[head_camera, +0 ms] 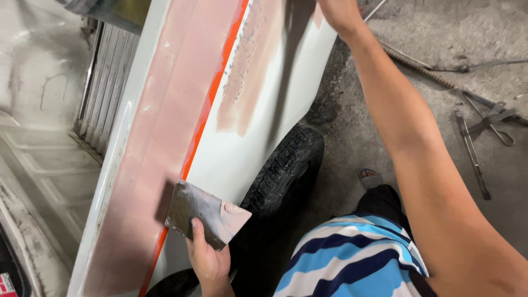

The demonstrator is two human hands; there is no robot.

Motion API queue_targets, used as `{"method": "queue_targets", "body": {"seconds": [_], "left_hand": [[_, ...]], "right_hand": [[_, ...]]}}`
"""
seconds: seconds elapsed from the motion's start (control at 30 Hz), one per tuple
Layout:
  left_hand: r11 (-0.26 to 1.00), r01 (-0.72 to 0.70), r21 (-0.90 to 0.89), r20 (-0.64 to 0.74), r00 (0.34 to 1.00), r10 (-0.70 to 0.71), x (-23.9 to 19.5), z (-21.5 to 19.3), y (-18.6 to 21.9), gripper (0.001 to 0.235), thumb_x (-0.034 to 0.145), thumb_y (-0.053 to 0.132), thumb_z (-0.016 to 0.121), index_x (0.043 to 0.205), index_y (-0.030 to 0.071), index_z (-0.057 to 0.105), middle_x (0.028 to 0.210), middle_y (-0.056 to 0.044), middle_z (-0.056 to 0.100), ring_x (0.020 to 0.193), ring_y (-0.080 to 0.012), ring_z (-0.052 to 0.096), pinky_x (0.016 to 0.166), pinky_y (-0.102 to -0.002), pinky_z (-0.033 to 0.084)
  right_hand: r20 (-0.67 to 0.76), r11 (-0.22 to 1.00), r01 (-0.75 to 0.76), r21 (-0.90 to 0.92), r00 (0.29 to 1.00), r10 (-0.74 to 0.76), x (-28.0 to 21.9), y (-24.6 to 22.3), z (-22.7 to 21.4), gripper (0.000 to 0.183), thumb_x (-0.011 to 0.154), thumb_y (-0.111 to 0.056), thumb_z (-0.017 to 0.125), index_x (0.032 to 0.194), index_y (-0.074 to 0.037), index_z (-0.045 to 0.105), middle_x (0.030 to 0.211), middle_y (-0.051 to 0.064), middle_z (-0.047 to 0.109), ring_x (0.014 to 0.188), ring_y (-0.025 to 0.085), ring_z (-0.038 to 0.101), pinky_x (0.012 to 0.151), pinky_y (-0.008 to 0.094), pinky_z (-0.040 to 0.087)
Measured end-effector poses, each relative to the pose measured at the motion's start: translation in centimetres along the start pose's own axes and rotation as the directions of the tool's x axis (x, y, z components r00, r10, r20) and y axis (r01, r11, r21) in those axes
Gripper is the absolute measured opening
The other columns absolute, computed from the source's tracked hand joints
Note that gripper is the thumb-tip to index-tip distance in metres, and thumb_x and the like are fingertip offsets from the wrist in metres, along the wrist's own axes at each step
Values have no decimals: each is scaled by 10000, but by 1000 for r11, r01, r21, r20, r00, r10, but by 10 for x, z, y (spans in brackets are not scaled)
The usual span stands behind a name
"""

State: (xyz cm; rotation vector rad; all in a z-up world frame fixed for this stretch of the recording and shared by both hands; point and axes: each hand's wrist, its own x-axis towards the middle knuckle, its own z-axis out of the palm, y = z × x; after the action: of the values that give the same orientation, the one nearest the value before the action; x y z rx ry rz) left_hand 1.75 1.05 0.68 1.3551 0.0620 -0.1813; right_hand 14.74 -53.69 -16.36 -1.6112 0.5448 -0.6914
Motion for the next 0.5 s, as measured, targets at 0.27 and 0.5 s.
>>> {"method": "queue_targets", "body": {"seconds": [0.27, 0.5], "left_hand": [[1000, 30, -4, 102, 994, -29, 12, 10, 3, 577, 1031, 240, 552, 1530, 3, 385, 1477, -123, 508, 1331, -256, 518, 1131, -447, 403], [1000, 23, -15, 140, 990, -21, 4, 3, 2, 582, 1030, 241, 558, 1537, 17, 381, 1493, -118, 504, 1347, -261, 509, 1144, -450, 394]], "right_hand": [[140, 927, 374, 13, 917, -372, -215, -54, 102, 526, 967, -121, 669, 1480, -181, 571, 1490, 85, 511, 1425, 314, 428, 1249, 471, 347], [187, 919, 393, -9, 904, -385, -293, -69, 139, 777, 685, -133, 662, 1459, -172, 604, 1484, 83, 540, 1385, 376, 426, 1202, 501, 324]]}}
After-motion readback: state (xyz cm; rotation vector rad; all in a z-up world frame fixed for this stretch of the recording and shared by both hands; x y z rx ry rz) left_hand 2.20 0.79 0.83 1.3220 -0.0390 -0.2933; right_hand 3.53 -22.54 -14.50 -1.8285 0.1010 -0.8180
